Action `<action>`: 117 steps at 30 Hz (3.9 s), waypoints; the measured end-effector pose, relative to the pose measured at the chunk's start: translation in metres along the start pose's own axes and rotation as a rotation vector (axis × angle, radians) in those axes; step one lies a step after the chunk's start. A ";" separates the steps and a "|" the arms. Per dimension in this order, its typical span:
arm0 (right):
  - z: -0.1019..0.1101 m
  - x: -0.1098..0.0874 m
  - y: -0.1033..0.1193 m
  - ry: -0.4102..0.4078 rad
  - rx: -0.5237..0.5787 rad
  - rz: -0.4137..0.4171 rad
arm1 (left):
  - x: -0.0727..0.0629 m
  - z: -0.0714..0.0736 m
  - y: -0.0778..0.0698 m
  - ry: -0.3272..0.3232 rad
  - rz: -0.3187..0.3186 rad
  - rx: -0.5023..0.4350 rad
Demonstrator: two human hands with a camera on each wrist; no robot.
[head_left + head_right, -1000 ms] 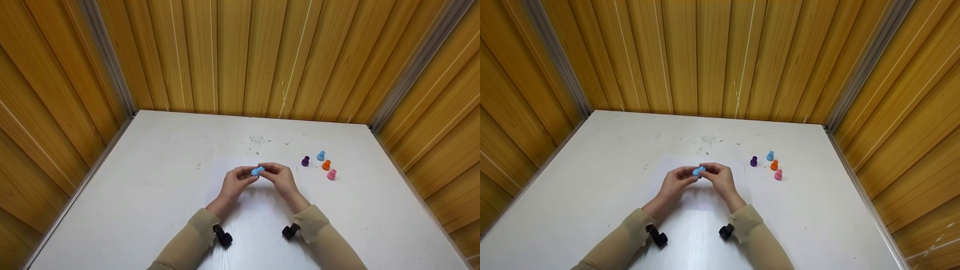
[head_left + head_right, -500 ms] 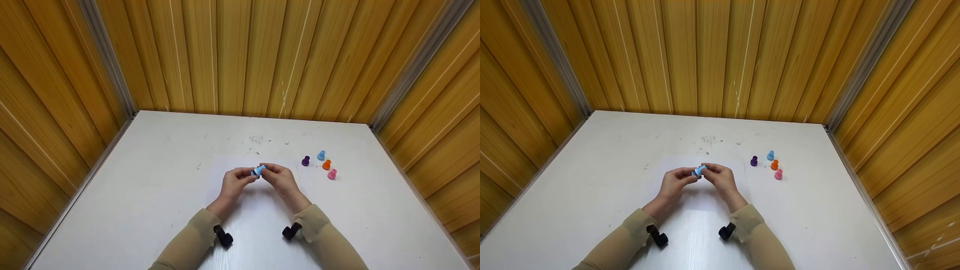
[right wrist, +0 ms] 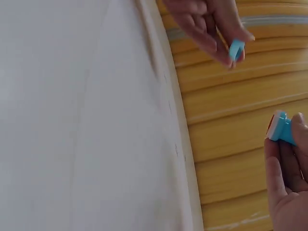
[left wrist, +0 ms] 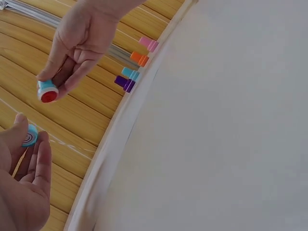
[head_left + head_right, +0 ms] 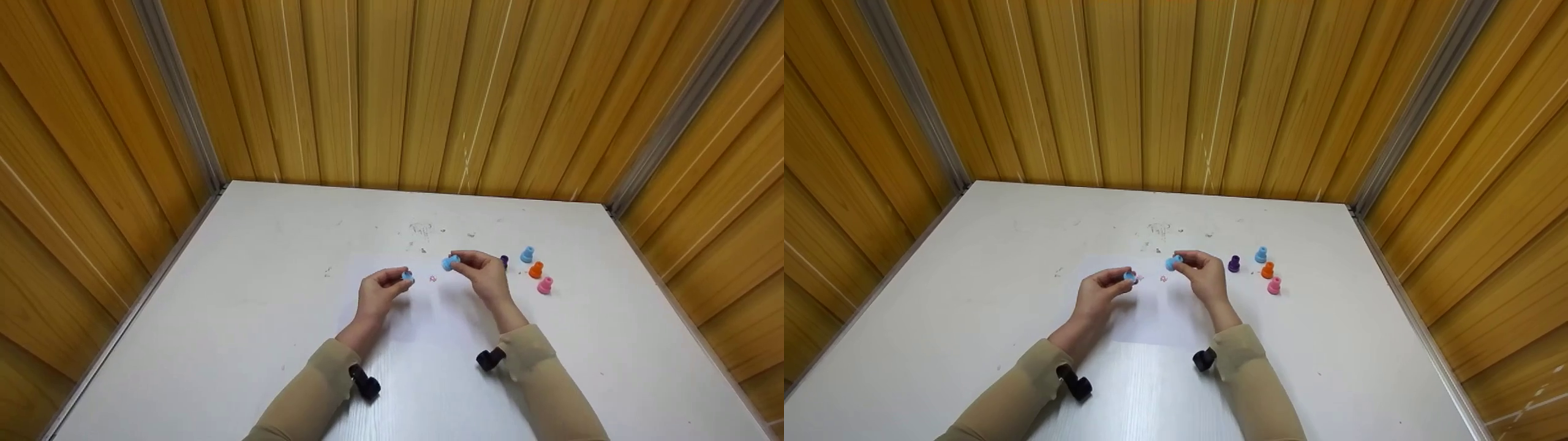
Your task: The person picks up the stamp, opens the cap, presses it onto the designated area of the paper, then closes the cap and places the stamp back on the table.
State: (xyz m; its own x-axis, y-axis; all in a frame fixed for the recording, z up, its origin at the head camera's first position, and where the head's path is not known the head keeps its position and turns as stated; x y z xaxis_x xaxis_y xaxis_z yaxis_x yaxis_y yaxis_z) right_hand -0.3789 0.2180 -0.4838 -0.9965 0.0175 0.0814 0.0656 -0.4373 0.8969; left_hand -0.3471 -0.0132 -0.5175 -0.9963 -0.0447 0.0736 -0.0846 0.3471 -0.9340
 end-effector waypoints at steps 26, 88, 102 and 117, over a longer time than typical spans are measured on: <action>0.009 0.033 -0.027 0.189 -0.485 -0.122 | 0.011 0.018 0.002 -0.142 0.029 -0.059; 0.028 0.027 -0.013 0.085 -0.309 -0.097 | 0.010 0.014 0.004 -0.101 0.032 -0.054; -0.014 -0.014 0.002 0.107 0.353 -0.131 | 0.003 0.001 0.004 0.108 0.089 -0.047; -0.042 -0.029 0.007 0.164 0.207 0.043 | 0.000 -0.003 0.005 0.217 0.080 0.038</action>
State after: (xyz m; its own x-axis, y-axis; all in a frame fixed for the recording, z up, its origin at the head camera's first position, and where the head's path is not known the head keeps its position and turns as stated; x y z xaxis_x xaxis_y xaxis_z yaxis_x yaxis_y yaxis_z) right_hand -0.3514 0.1766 -0.4977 -0.9865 -0.1504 0.0654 0.1008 -0.2411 0.9652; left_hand -0.3472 -0.0091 -0.5213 -0.9804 0.1849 0.0686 -0.0089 0.3062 -0.9519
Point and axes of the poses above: each hand's wrist, its own x-axis towards the middle knuckle, its own z-axis out of the back of the hand, y = z × x, the point moved 3 cm from there along x, towards the middle knuckle, and after that the axes turned 12 degrees about -x, right-handed, at the moved point
